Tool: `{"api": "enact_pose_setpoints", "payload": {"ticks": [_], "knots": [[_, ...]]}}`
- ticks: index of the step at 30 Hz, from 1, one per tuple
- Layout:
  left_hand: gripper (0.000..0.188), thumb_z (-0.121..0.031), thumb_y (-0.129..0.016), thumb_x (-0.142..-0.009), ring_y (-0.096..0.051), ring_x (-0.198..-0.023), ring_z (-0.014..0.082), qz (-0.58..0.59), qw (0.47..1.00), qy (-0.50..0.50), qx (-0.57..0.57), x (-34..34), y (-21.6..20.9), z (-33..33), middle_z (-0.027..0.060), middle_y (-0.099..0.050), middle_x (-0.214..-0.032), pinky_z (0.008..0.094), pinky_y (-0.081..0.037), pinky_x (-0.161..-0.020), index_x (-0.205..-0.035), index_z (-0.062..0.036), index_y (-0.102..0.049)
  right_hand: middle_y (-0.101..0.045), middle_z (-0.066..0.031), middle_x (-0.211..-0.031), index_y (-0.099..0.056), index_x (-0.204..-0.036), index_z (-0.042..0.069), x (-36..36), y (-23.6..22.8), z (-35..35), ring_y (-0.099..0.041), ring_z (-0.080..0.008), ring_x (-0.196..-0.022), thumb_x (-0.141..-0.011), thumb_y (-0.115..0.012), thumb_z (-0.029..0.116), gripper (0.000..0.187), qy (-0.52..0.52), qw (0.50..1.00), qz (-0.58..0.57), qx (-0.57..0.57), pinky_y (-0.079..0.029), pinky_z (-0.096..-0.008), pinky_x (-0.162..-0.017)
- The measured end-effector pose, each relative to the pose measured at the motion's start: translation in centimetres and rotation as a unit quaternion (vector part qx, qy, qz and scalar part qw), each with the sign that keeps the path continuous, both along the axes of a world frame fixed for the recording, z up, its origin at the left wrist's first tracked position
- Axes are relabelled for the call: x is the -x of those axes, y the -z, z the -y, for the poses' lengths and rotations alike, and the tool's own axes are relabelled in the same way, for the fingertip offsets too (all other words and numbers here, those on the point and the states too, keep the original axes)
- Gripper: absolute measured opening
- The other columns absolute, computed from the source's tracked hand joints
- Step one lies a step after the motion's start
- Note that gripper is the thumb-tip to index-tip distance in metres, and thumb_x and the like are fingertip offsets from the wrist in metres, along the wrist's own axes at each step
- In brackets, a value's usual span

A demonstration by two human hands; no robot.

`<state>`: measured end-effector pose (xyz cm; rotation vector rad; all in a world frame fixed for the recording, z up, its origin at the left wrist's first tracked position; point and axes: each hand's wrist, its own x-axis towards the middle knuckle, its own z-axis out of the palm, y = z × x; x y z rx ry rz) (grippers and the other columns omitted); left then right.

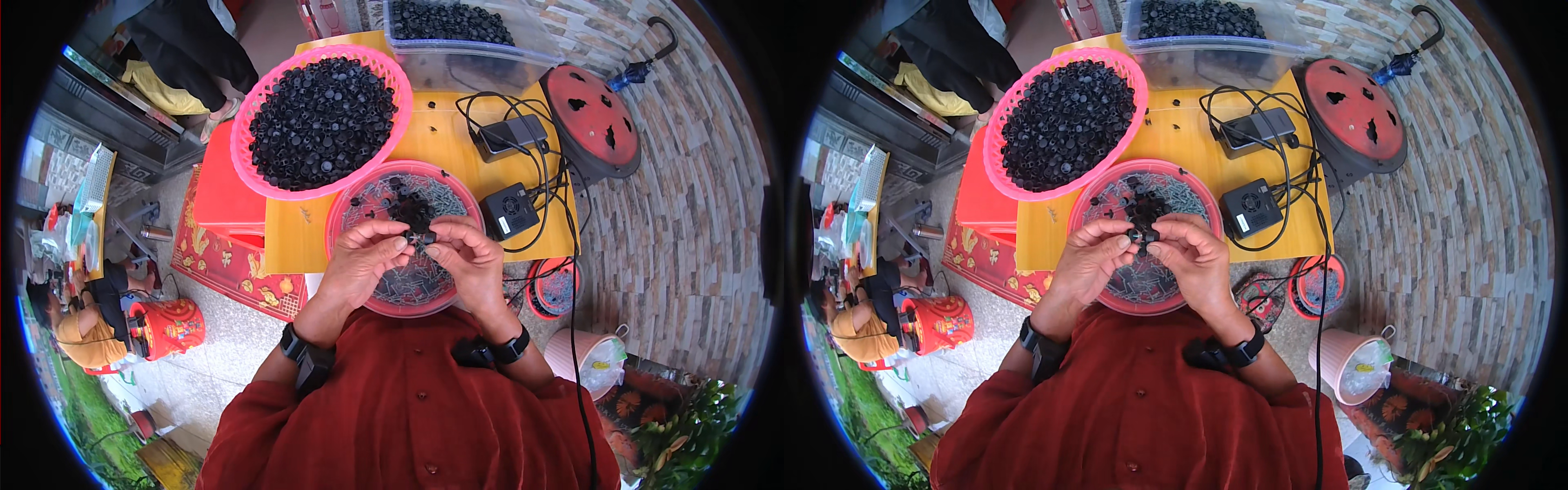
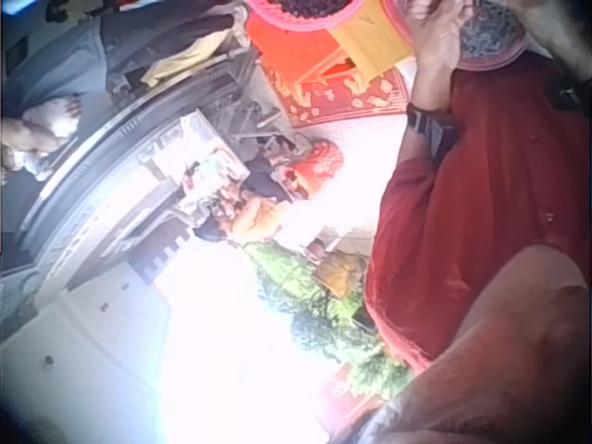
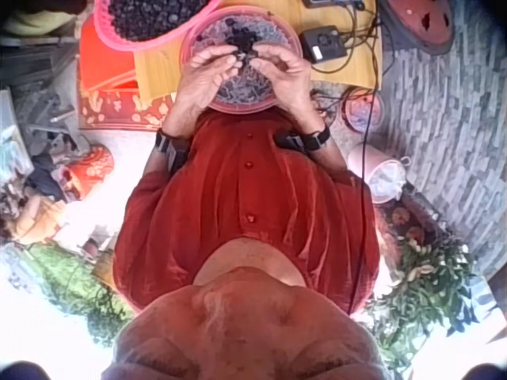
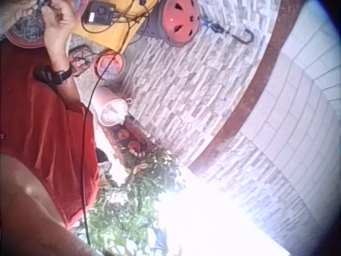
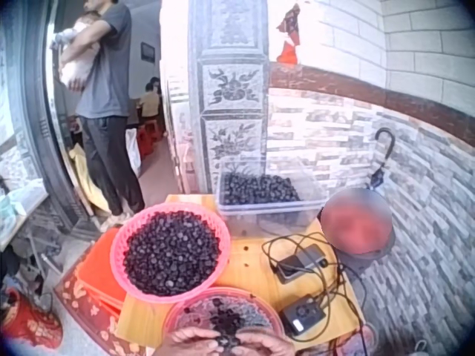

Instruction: Manually sort small plastic or metal mechanical components into different containers.

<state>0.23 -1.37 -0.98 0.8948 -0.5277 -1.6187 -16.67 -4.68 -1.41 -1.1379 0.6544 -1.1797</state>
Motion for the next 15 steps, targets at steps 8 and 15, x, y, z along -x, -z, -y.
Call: {"api": "enact_pose_setpoints", "payload": {"ticks": [8, 15], "knots": [[0.020, 0.000, -0.060, -0.081, -0.062, -0.079, 0.0151, 0.010, 1.000, -0.006, 0.007, 0.11, 0.20, 0.09, 0.0088, -0.062, -0.090, 0.0257, -0.052, -0.069, -0.102, 0.0001, -0.059, -0.051, -0.0046, -0.100, -0.060, -0.103, 0.000, 0.27, 0.07, -0.04, -0.055, -0.0097, -0.085, -0.075, -0.060, -0.013, 0.031, 0.013, 0.996, -0.061, 0.065, -0.048, -0.0198, -0.073], [0.020, 0.000, -0.060, -0.081, -0.061, -0.080, 0.0152, 0.010, 1.000, -0.001, 0.018, 0.43, 0.32, 0.16, 0.0087, -0.062, -0.090, 0.0264, -0.052, -0.072, -0.102, 0.0005, -0.059, -0.051, -0.0051, -0.101, -0.060, -0.103, 0.001, 0.36, -0.02, -0.19, -0.056, -0.0113, -0.087, -0.075, -0.060, -0.013, 0.031, 0.006, 0.999, -0.020, 0.030, -0.048, -0.0214, -0.077]]}}
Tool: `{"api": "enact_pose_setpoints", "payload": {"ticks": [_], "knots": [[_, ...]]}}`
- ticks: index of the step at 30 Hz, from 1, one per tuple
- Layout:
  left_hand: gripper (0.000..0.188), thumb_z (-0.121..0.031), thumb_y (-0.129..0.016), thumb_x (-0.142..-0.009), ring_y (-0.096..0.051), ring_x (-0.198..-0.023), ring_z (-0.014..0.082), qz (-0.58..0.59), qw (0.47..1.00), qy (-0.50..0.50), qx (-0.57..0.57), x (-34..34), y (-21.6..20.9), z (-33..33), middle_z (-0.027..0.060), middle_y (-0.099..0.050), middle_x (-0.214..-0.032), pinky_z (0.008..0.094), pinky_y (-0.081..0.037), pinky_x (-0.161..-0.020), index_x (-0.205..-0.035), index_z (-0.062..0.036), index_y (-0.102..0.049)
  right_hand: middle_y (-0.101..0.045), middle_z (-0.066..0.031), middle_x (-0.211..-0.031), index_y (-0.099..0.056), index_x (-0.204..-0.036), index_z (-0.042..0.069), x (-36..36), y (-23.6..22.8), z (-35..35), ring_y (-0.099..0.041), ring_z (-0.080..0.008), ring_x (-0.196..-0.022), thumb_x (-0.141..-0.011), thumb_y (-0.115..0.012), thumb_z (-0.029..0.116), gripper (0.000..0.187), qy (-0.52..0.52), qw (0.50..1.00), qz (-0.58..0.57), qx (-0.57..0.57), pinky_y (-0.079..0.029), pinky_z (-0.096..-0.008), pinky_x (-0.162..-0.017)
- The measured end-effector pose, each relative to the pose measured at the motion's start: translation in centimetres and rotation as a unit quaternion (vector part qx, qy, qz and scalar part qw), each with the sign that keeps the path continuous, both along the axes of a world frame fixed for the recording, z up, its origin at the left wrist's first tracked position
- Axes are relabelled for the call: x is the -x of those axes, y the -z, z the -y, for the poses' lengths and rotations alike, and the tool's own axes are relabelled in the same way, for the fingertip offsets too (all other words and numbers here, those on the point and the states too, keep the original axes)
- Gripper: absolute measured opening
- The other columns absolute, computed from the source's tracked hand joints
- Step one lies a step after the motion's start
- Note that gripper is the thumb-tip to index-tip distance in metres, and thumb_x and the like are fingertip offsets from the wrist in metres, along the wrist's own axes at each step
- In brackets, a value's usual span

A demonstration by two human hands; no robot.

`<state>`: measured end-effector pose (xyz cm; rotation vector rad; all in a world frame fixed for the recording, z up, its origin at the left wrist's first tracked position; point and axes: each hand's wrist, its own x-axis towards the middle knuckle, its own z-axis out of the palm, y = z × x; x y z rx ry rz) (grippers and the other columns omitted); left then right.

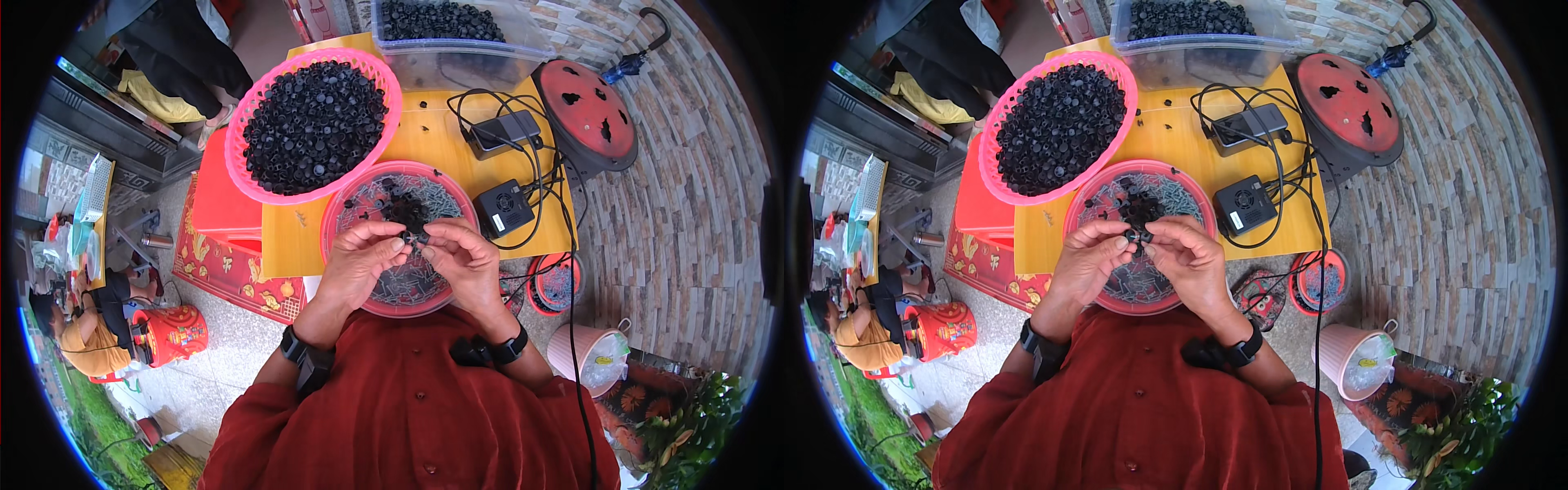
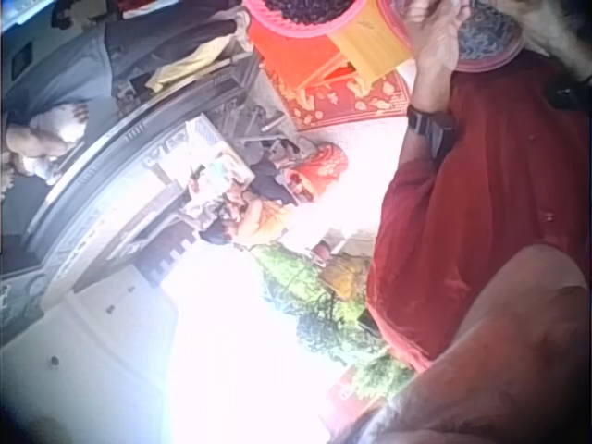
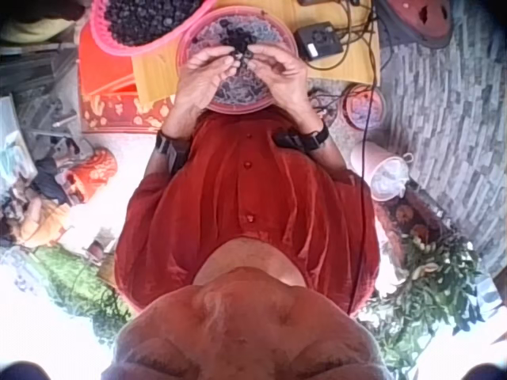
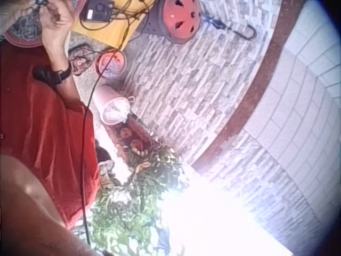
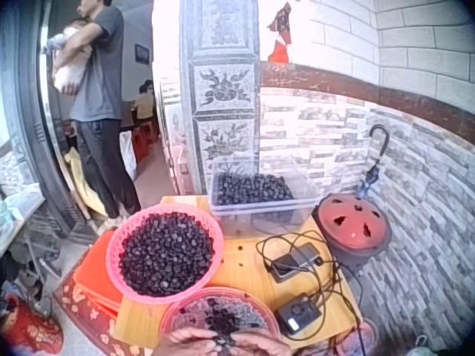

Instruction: Manually sort small plastic or metal mechanical components into different containers.

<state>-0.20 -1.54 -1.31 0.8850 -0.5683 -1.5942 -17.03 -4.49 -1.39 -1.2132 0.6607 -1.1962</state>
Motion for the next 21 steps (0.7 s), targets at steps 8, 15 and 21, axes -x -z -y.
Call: {"api": "enact_pose_setpoints", "payload": {"ticks": [8, 15, 21], "knots": [[0.021, 0.000, -0.060, -0.081, -0.061, -0.080, 0.0150, 0.009, 1.000, -0.004, 0.010, 0.03, -0.26, -0.09, 0.0087, -0.062, -0.090, 0.0268, -0.052, -0.073, -0.102, 0.0008, -0.059, -0.052, -0.0051, -0.099, -0.058, -0.100, -0.001, -0.13, -0.05, -0.23, -0.057, -0.0122, -0.090, -0.075, -0.059, -0.014, 0.028, -0.016, 0.997, 0.042, -0.057, -0.048, -0.0234, -0.080], [0.020, 0.001, -0.060, -0.081, -0.062, -0.078, 0.0144, 0.034, 0.999, -0.011, 0.008, 0.18, -0.62, -0.23, 0.0090, -0.062, -0.089, 0.0257, -0.052, -0.071, -0.101, 0.0009, -0.060, -0.054, -0.0054, -0.098, -0.058, -0.101, -0.001, -0.19, 0.66, -0.08, -0.056, -0.0118, -0.090, -0.076, -0.059, -0.013, 0.027, -0.022, 0.999, 0.024, -0.026, -0.048, -0.0234, -0.079], [0.020, 0.002, -0.061, -0.080, -0.062, -0.076, 0.0136, 0.065, 0.998, -0.019, 0.016, 0.20, -0.50, -0.35, 0.0089, -0.063, -0.087, 0.0240, -0.052, -0.069, -0.100, 0.0018, -0.060, -0.055, -0.0060, -0.098, -0.058, -0.101, -0.001, -0.28, 0.56, -0.06, -0.057, -0.0122, -0.090, -0.077, -0.058, -0.013, 0.027, -0.030, 0.999, 0.016, -0.033, -0.048, -0.0239, -0.080]]}}
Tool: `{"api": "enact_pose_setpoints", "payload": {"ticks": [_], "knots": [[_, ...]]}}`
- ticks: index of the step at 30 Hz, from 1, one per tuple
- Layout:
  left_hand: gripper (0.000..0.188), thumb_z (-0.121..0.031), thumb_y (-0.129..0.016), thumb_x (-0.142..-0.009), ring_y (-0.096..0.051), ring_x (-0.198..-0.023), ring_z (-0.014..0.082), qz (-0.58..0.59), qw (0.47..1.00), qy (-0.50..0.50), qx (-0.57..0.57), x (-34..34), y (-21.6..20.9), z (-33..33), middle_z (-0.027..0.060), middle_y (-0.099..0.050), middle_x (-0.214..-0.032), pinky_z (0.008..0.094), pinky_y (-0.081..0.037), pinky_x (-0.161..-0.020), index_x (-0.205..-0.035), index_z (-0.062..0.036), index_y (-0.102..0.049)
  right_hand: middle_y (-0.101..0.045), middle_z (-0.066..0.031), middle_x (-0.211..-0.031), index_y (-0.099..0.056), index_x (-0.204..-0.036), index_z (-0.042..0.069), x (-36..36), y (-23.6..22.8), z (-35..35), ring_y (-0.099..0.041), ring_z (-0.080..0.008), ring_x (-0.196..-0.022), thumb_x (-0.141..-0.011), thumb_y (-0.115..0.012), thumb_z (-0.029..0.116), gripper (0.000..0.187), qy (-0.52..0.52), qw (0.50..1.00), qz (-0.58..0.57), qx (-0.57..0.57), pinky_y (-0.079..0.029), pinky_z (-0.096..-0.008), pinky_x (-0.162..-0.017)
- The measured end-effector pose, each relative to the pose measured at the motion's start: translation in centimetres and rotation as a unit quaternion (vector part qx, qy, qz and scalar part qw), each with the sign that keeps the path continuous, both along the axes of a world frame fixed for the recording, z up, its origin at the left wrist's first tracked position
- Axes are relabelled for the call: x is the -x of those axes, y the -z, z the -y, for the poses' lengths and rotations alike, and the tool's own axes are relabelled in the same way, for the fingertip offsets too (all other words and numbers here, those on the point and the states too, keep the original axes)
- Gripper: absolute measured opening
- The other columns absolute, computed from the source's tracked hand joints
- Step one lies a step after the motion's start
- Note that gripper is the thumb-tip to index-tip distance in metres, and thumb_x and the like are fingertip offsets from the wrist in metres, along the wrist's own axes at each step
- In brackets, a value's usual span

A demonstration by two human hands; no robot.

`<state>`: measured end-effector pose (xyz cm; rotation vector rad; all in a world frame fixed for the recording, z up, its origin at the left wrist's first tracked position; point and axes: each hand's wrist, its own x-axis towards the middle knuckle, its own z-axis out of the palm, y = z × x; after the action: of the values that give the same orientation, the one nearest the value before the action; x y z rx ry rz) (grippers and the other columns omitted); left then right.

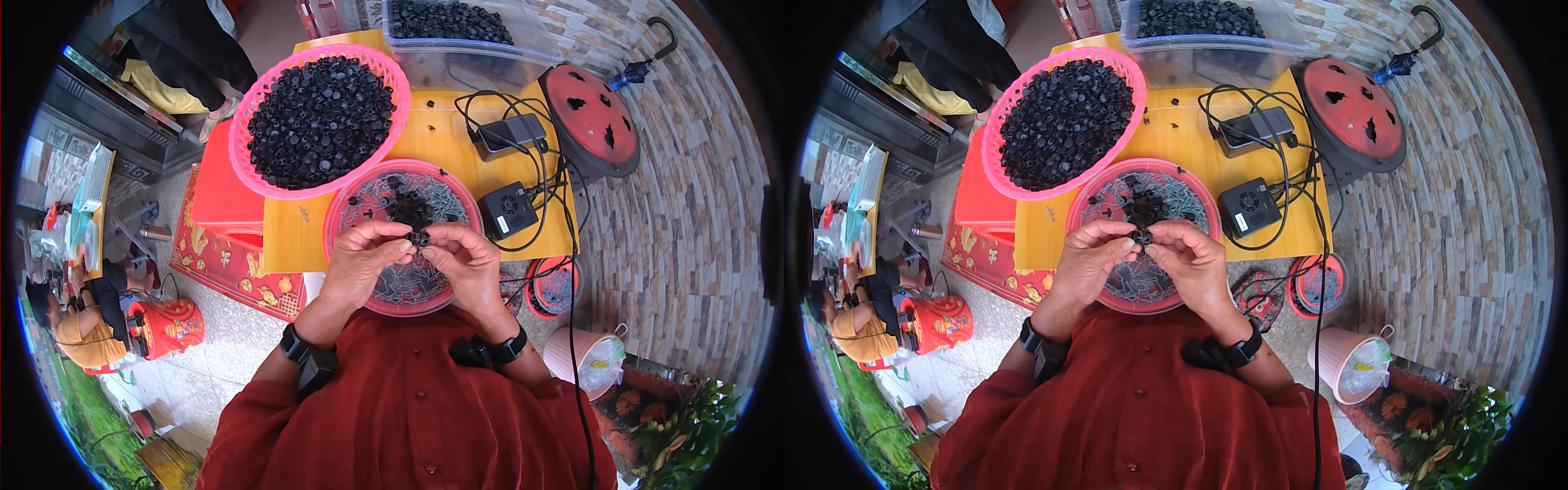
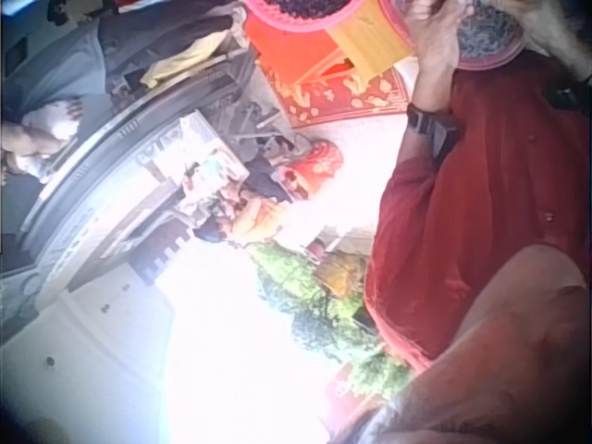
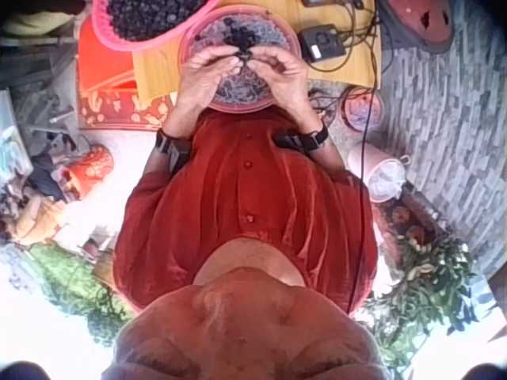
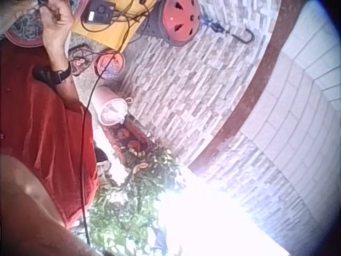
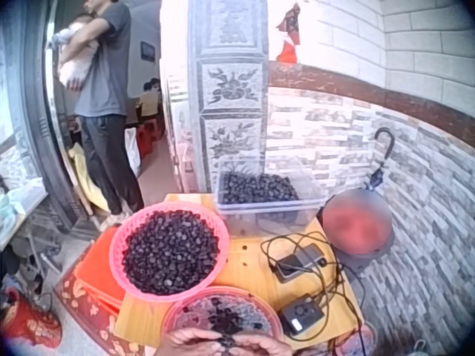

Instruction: Manually sort small plastic or metal mechanical components into different containers.

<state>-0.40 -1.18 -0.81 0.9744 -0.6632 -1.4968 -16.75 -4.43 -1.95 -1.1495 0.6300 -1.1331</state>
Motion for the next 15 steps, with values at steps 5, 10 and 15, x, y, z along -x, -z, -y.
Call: {"api": "enact_pose_setpoints", "payload": {"ticks": [5, 10, 15], "knots": [[0.019, 0.004, -0.059, -0.080, -0.062, -0.078, 0.0147, 0.020, 1.000, -0.005, 0.002, 0.14, -0.03, -0.19, 0.0107, -0.062, -0.089, 0.0244, -0.052, -0.069, -0.099, 0.0008, -0.060, -0.057, -0.0071, -0.098, -0.058, -0.102, -0.002, 0.10, 0.14, 0.00, -0.058, -0.0134, -0.091, -0.078, -0.057, -0.012, 0.026, -0.012, 1.000, 0.013, -0.019, -0.048, -0.0245, -0.080], [0.020, -0.001, -0.064, -0.079, -0.060, -0.073, 0.0101, 0.055, 0.998, -0.012, 0.014, 0.40, -0.34, -0.07, 0.0062, -0.063, -0.083, 0.0214, -0.049, -0.067, -0.098, 0.0017, -0.061, -0.058, -0.0076, -0.099, -0.058, -0.103, -0.002, 0.17, 0.31, 0.01, -0.058, -0.0140, -0.091, -0.078, -0.058, -0.011, 0.027, -0.019, 0.999, 0.017, -0.025, -0.048, -0.0247, -0.080], [0.019, 0.000, -0.065, -0.078, -0.060, -0.073, 0.0091, 0.080, 0.996, -0.015, 0.022, 0.53, -0.47, -0.22, 0.0057, -0.063, -0.083, 0.0205, -0.048, -0.066, -0.097, 0.0009, -0.062, -0.057, -0.0081, -0.099, -0.058, -0.103, -0.002, 0.22, 0.10, -0.04, -0.058, -0.0144, -0.091, -0.078, -0.057, -0.011, 0.026, -0.021, 1.000, 0.007, -0.022, -0.049, -0.0248, -0.080]]}}
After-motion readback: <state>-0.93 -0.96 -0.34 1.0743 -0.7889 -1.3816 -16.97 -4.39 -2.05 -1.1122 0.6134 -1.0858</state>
